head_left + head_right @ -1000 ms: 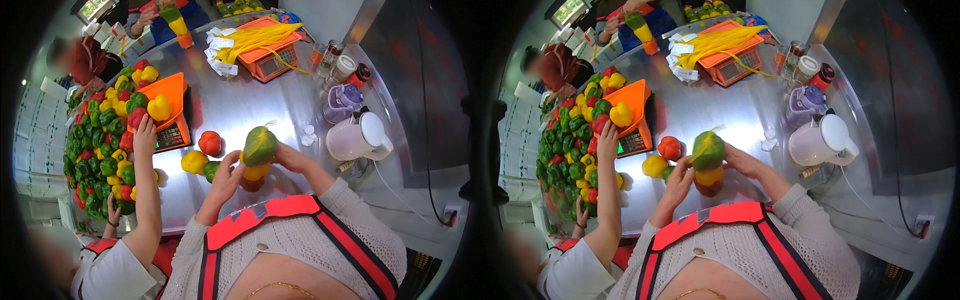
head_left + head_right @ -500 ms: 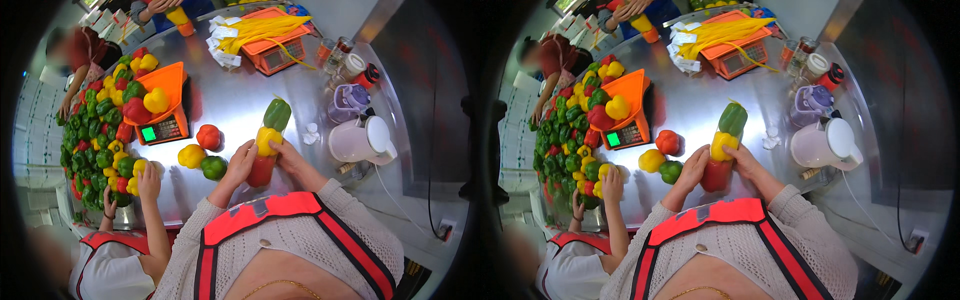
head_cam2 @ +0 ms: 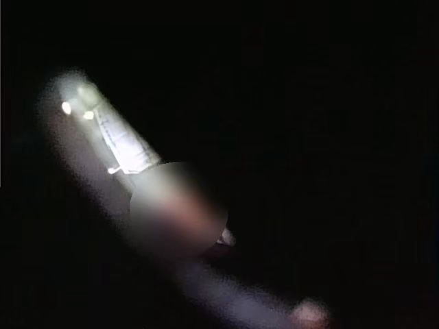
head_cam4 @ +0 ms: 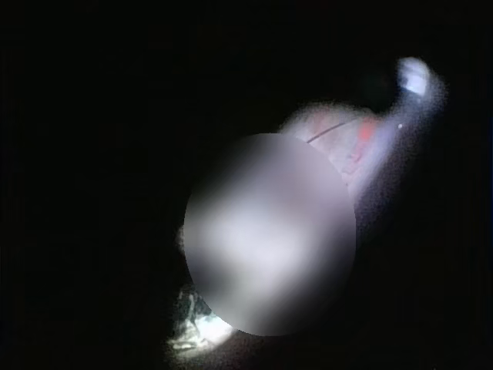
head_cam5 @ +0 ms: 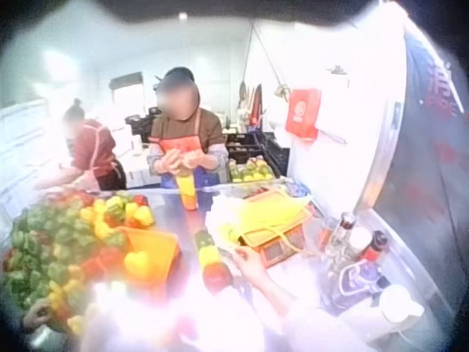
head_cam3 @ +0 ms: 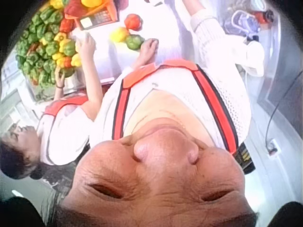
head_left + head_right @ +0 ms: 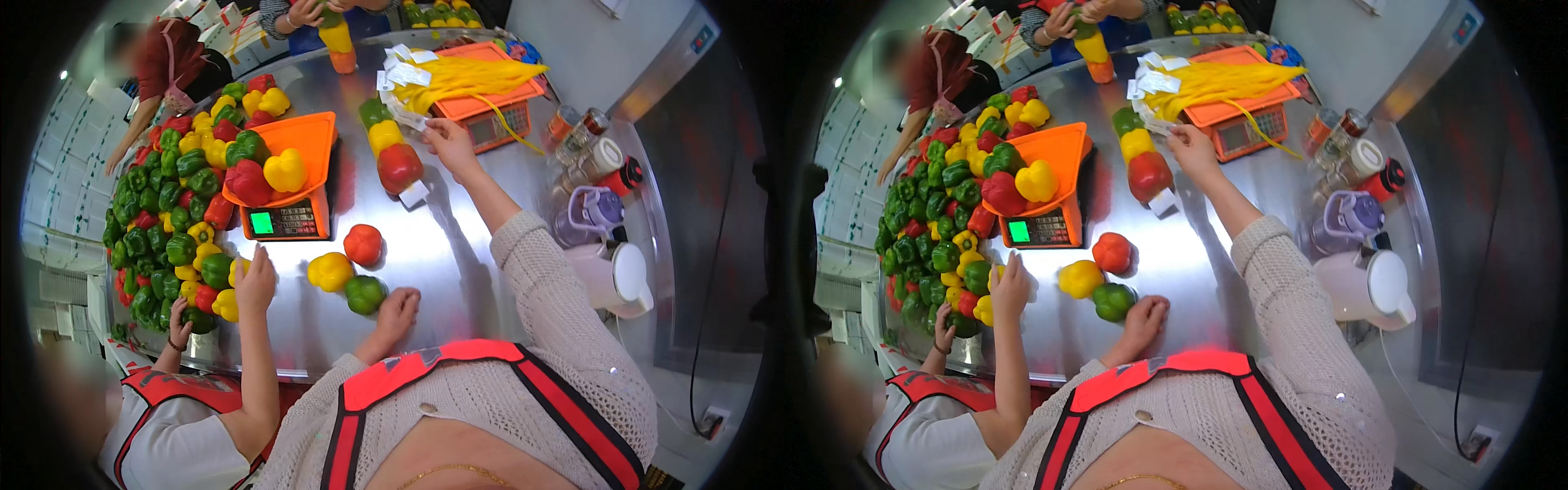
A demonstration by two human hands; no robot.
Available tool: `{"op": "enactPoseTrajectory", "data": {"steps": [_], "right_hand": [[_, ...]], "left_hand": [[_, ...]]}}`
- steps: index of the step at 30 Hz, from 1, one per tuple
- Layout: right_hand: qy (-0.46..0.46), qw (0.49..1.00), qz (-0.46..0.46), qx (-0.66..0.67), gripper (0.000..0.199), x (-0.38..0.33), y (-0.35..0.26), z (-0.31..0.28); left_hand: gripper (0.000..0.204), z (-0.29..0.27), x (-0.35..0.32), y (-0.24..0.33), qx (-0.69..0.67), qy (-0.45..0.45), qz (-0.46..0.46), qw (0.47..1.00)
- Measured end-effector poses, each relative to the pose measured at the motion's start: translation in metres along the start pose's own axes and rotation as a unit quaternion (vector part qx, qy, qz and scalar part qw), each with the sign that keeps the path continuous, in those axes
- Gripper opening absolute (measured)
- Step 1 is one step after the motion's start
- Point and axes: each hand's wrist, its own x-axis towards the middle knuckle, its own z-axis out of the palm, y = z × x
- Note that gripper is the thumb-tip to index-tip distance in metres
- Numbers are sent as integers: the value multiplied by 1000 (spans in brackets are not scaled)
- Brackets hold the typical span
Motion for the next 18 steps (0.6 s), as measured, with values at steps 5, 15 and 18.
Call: {"op": "enactPoseTrajectory", "data": {"steps": [5,15,18], "right_hand": [[90,968,-103,-212,24,55,10,-53],[47,842,16,-538,30,108,-2,-127],[9,899,-86,-428,25,120,-2,-148]], "left_hand": [[7,11,4,-7,207,101,321,919],[6,13,1,-11,242,119,330,905],[6,13,0,-8,233,121,331,906]]}}
